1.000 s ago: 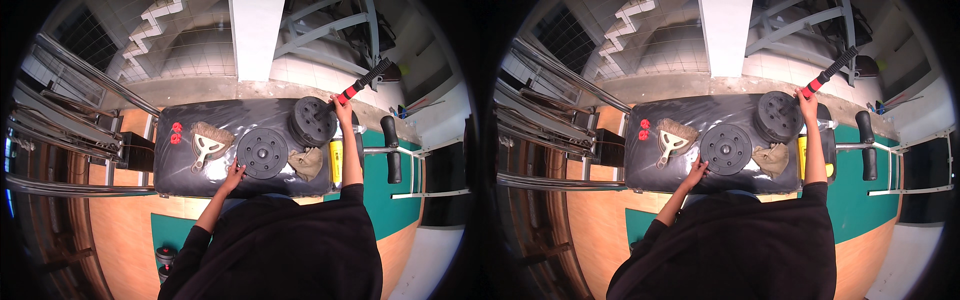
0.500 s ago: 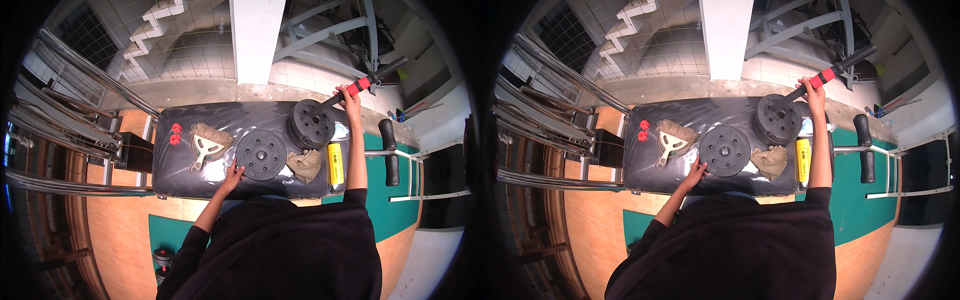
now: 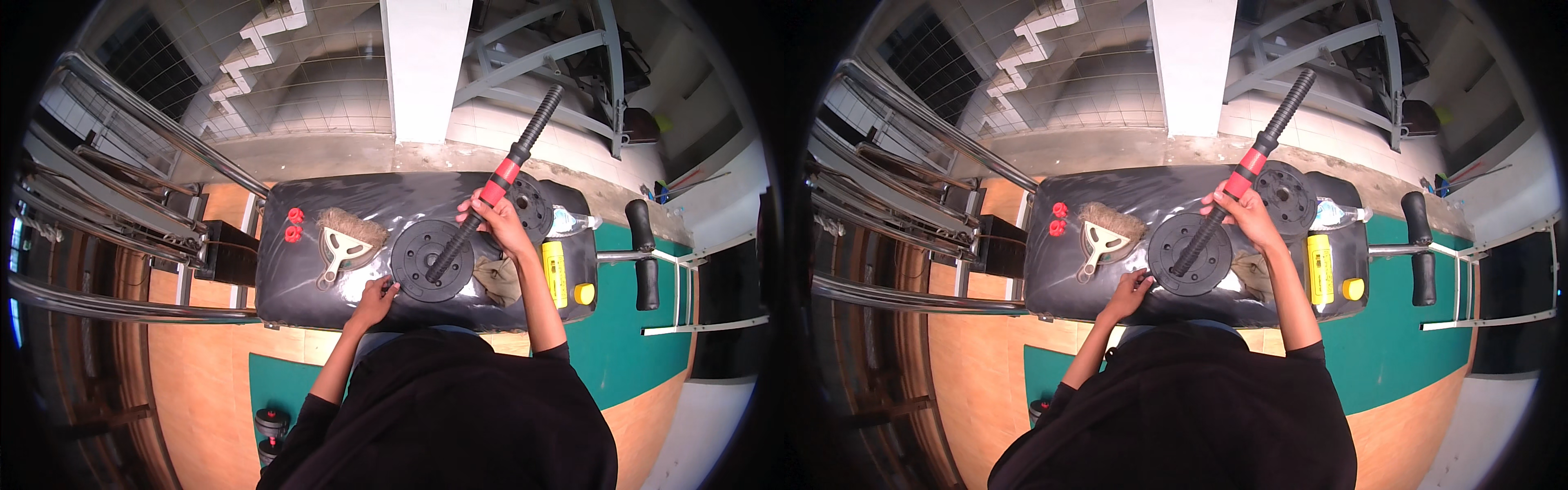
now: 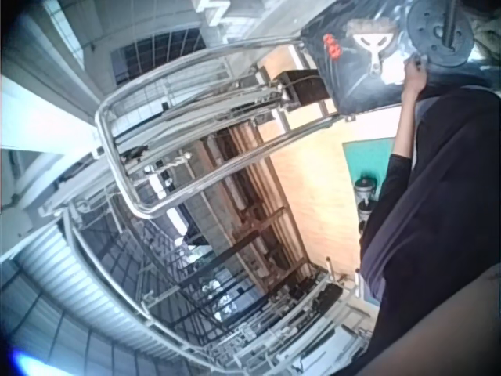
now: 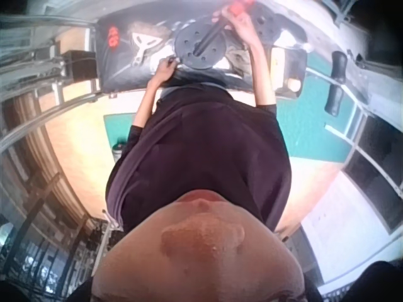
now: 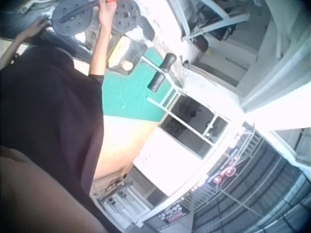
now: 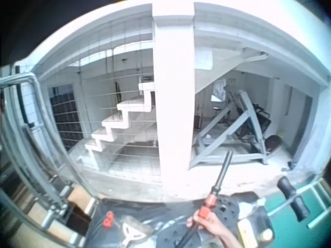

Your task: The person wipes a weight plate with a cloth, then assembles a dumbbell by sliding weight plates onto a bar and securing them with collars. The completed dumbbell is placed on the floor among other dumbbells.

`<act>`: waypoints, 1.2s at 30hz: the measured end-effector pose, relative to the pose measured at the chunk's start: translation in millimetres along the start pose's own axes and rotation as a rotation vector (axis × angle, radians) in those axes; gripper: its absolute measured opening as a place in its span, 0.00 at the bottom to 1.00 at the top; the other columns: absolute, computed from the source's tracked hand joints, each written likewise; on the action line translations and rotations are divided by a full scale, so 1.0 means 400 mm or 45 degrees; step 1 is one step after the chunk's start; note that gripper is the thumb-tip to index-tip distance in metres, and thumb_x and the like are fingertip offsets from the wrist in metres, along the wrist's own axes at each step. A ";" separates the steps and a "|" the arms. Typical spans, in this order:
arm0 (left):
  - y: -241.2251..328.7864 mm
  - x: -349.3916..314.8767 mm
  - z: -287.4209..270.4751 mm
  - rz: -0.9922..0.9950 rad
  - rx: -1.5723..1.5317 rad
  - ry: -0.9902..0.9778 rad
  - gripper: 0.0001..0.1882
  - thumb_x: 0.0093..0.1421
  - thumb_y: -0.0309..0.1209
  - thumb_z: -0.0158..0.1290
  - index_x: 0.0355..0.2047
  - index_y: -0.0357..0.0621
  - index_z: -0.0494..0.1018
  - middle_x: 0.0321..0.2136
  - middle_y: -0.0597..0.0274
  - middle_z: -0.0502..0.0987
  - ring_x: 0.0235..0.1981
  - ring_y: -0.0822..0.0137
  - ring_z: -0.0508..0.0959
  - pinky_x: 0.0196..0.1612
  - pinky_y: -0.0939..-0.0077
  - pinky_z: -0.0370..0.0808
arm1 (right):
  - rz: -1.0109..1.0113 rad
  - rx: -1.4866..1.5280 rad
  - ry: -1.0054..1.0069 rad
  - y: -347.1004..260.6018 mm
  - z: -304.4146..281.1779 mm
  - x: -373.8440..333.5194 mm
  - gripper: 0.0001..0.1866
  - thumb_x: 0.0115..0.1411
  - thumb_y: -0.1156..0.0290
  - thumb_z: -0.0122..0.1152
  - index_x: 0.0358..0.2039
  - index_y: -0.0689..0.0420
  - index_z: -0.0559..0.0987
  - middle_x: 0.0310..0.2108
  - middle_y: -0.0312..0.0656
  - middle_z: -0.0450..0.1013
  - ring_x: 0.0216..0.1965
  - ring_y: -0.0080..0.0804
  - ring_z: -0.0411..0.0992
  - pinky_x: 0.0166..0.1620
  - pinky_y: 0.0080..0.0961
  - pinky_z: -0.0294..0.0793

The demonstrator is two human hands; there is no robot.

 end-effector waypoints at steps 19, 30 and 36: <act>0.084 -0.194 -0.033 -0.015 -0.906 0.398 0.17 0.63 0.42 0.51 0.25 0.41 0.70 0.12 0.75 0.62 0.14 0.83 0.61 0.17 0.84 0.57 | 0.188 -0.502 -0.862 0.213 0.300 0.018 0.19 0.60 0.67 0.58 0.49 0.60 0.70 0.47 0.42 0.70 0.50 0.31 0.68 0.53 0.30 0.67; -0.139 -0.504 -0.152 -0.474 -0.917 0.983 0.24 0.67 0.49 0.36 0.26 0.43 0.66 0.09 0.70 0.60 0.07 0.79 0.58 0.11 0.83 0.56 | -0.659 -1.731 -0.598 0.475 0.543 0.224 0.14 0.51 0.75 0.52 0.39 0.50 0.77 0.38 0.42 0.62 0.46 0.39 0.63 0.47 0.33 0.67; -0.171 -0.572 -0.199 -0.551 -0.910 1.061 0.24 0.67 0.48 0.38 0.25 0.42 0.68 0.08 0.70 0.61 0.08 0.79 0.60 0.12 0.82 0.57 | -1.153 -2.175 -0.811 0.447 0.535 0.239 0.12 0.51 0.70 0.52 0.38 0.46 0.76 0.38 0.38 0.65 0.43 0.31 0.63 0.46 0.30 0.63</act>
Point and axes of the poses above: each hand's wrist, its own x-axis towards the middle knuckle, its own z-axis out of the palm, y = z × x, the point moved 1 cm from there along x, towards the middle knuckle
